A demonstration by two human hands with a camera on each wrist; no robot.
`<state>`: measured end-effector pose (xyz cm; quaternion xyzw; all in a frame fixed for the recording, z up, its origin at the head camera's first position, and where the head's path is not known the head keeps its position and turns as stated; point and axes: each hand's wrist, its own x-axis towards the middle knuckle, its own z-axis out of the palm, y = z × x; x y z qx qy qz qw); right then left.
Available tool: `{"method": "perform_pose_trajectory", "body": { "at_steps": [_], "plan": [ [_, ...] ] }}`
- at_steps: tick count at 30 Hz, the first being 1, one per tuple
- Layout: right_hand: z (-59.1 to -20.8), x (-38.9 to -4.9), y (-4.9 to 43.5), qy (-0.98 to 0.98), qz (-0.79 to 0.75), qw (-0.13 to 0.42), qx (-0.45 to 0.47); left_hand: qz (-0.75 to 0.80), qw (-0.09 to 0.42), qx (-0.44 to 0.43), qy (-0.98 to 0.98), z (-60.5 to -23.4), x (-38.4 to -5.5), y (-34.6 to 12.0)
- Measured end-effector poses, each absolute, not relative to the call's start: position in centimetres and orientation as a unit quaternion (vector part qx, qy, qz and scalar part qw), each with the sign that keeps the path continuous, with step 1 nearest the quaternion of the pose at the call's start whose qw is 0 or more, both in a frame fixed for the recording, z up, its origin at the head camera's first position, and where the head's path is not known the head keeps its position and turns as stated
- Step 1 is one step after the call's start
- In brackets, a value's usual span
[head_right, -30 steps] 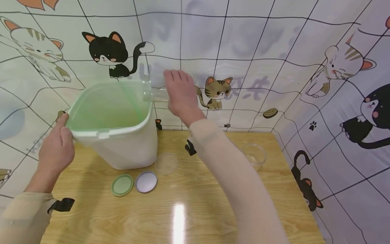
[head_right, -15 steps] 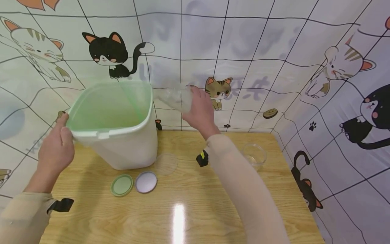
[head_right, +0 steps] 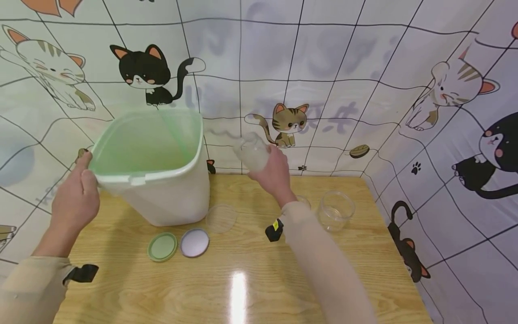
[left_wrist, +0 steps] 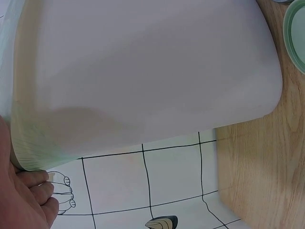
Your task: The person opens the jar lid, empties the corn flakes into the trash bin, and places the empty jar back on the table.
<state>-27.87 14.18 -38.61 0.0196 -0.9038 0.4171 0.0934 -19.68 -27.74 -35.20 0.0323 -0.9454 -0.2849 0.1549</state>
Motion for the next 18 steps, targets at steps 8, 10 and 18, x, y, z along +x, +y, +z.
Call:
{"method": "perform_pose_trajectory", "body": {
  "at_steps": [8, 10, 18],
  "plan": [
    [-42.5, -26.7, 14.1, -0.89, 0.45, 0.078, 0.007, -0.288, 0.161, 0.03, -0.944, -35.2, -19.7, -27.7],
    [-43.6, -26.4, 14.0, -0.89, 0.449, 0.075, 0.002, -0.287, 0.162, 0.03, -0.944, -35.2, -19.7, -27.7],
    [-47.5, -25.3, 13.6, -0.897, 0.437, 0.068, -0.012, -0.29, 0.161, 0.031, -0.943, -35.2, -19.6, -27.6]
  ]
}}
